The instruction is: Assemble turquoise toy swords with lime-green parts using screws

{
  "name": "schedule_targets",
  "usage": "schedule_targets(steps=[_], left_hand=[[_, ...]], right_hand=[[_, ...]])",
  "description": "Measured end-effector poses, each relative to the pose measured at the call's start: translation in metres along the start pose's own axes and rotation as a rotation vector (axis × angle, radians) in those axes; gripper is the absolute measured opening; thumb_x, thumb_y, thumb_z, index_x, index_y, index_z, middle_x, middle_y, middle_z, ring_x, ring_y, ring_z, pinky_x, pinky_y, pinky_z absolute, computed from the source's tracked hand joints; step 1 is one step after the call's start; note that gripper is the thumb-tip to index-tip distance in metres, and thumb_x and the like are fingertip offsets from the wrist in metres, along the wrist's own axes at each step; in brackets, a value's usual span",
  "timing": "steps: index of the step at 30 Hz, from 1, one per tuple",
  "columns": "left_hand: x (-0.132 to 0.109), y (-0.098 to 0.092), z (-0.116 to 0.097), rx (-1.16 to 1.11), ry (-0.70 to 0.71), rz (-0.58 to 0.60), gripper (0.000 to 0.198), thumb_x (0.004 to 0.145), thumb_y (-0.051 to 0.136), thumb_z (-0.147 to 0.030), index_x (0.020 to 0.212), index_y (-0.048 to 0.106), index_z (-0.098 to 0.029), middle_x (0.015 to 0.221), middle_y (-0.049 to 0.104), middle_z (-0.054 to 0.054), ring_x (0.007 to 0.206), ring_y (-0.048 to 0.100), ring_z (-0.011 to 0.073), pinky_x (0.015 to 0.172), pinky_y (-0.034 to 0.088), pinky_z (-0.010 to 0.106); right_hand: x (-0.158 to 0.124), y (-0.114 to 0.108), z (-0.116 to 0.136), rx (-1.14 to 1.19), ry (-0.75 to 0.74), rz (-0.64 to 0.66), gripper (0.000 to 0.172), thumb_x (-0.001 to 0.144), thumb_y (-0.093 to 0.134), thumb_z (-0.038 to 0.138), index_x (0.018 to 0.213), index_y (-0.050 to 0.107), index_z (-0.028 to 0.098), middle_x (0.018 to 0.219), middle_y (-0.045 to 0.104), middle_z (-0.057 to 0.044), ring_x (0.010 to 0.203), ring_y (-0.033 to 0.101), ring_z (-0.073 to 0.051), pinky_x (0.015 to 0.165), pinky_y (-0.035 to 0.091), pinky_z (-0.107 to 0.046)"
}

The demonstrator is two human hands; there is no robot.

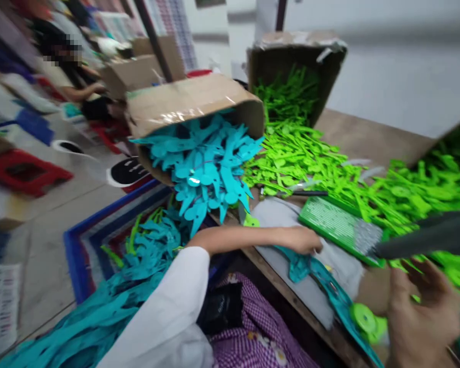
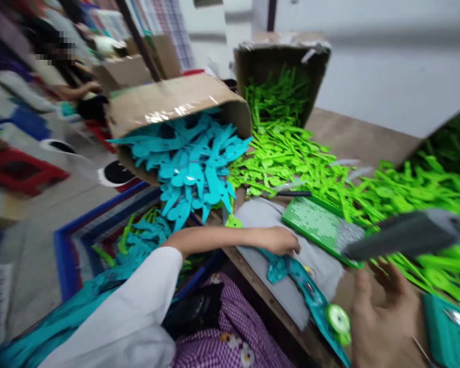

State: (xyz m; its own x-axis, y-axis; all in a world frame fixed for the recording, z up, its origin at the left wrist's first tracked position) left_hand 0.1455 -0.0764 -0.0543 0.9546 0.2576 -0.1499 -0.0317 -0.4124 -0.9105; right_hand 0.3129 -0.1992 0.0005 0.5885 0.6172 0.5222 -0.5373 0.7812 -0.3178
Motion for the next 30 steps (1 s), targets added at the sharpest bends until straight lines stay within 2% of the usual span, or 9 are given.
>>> schedule_targets(steps=[2,6,9,15,19,21,23,26,30], left_hand=[[-0.005,-0.004,0.005,-0.009,0.012,-0.004,0.028,0.082,0.056,-0.013,0.108,0.067,-0.016,0.108,0.068,0.011,0.097,0.063,0.0212,0.068,0.045,0.026],[-0.011,-0.007,0.014,0.017,-0.064,0.019,0.030,0.081,0.054,-0.010,0.105,0.069,-0.018,0.105,0.069,0.010,0.093,0.064,0.0221,0.067,0.044,0.026],[-0.015,-0.013,0.013,-0.056,-0.130,-0.015,0.028,0.081,0.053,-0.012,0.104,0.069,-0.017,0.103,0.069,0.009,0.092,0.064,0.0212,0.070,0.045,0.026],[-0.036,-0.001,0.005,-0.666,-0.345,-0.040,0.028,0.070,0.068,-0.016,0.097,0.065,-0.012,0.075,0.069,0.002,0.069,0.064,0.0139,0.061,0.045,0.020],[-0.055,0.013,-0.009,-0.997,-0.357,0.057,0.029,0.075,0.068,-0.026,0.098,0.061,-0.012,0.070,0.067,0.000,0.063,0.063,0.0122,0.059,0.046,0.021],[-0.055,0.007,-0.013,-0.926,-0.292,0.050,0.023,0.079,0.065,-0.030,0.094,0.063,-0.012,0.073,0.068,0.002,0.067,0.063,0.0128,0.062,0.046,0.021],[-0.044,-0.005,-0.014,-0.748,-0.252,-0.054,0.021,0.083,0.061,-0.031,0.093,0.064,-0.013,0.081,0.070,0.004,0.075,0.064,0.0142,0.066,0.045,0.022],[-0.011,-0.015,-0.020,-0.484,-0.237,-0.173,0.034,0.087,0.057,-0.040,0.109,0.060,-0.014,0.088,0.070,0.006,0.084,0.064,0.0182,0.072,0.045,0.026],[0.030,0.000,-0.034,-0.281,-0.209,-0.061,0.048,0.080,0.063,-0.040,0.121,0.055,-0.017,0.089,0.070,0.007,0.088,0.063,0.0237,0.073,0.046,0.030]], right_hand=[[-0.019,0.003,0.010,-0.091,-0.016,0.062,0.041,0.081,0.063,0.042,0.113,0.063,0.017,0.102,0.068,-0.014,0.092,0.065,-0.026,0.086,0.049,-0.048],[-0.056,0.028,0.015,-0.116,-0.123,0.353,0.028,0.086,0.058,0.038,0.104,0.064,0.017,0.097,0.070,-0.010,0.089,0.065,-0.022,0.083,0.049,-0.039],[-0.076,0.036,0.007,-0.189,-0.181,0.416,0.022,0.089,0.054,0.036,0.100,0.065,0.019,0.095,0.071,-0.009,0.086,0.066,-0.021,0.079,0.049,-0.036],[-0.118,0.058,0.007,-0.281,-0.169,0.479,0.031,0.088,0.057,0.038,0.111,0.059,0.017,0.072,0.067,-0.003,0.059,0.061,-0.017,0.060,0.048,-0.029],[-0.133,0.074,0.007,-0.312,-0.234,0.454,0.020,0.091,0.052,0.029,0.104,0.060,0.016,0.079,0.069,-0.006,0.067,0.064,-0.017,0.063,0.049,-0.029],[-0.137,0.074,0.004,-0.291,-0.279,0.425,0.016,0.091,0.050,0.023,0.101,0.060,0.017,0.084,0.070,-0.007,0.072,0.066,-0.017,0.067,0.049,-0.029],[-0.141,0.072,0.001,-0.262,-0.328,0.404,0.016,0.089,0.051,0.020,0.101,0.061,0.017,0.085,0.071,-0.007,0.072,0.065,-0.017,0.068,0.050,-0.029],[-0.145,0.071,0.001,-0.242,-0.402,0.407,0.016,0.087,0.054,0.019,0.102,0.061,0.017,0.083,0.071,-0.007,0.069,0.064,-0.017,0.066,0.049,-0.030],[-0.144,0.070,0.004,-0.224,-0.426,0.388,0.015,0.087,0.054,0.016,0.101,0.059,0.018,0.081,0.070,-0.007,0.068,0.064,-0.018,0.064,0.050,-0.031]])
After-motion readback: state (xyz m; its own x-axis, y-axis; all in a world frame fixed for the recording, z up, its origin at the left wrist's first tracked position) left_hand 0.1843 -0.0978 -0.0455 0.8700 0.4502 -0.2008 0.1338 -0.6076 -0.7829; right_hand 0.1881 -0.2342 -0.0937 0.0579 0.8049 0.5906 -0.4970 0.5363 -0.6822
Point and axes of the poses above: each hand's wrist, its own x-axis towards the middle knuckle, its own y-axis out of the palm, z = x × y, the point moved 5 cm from there along x, towards the middle knuckle
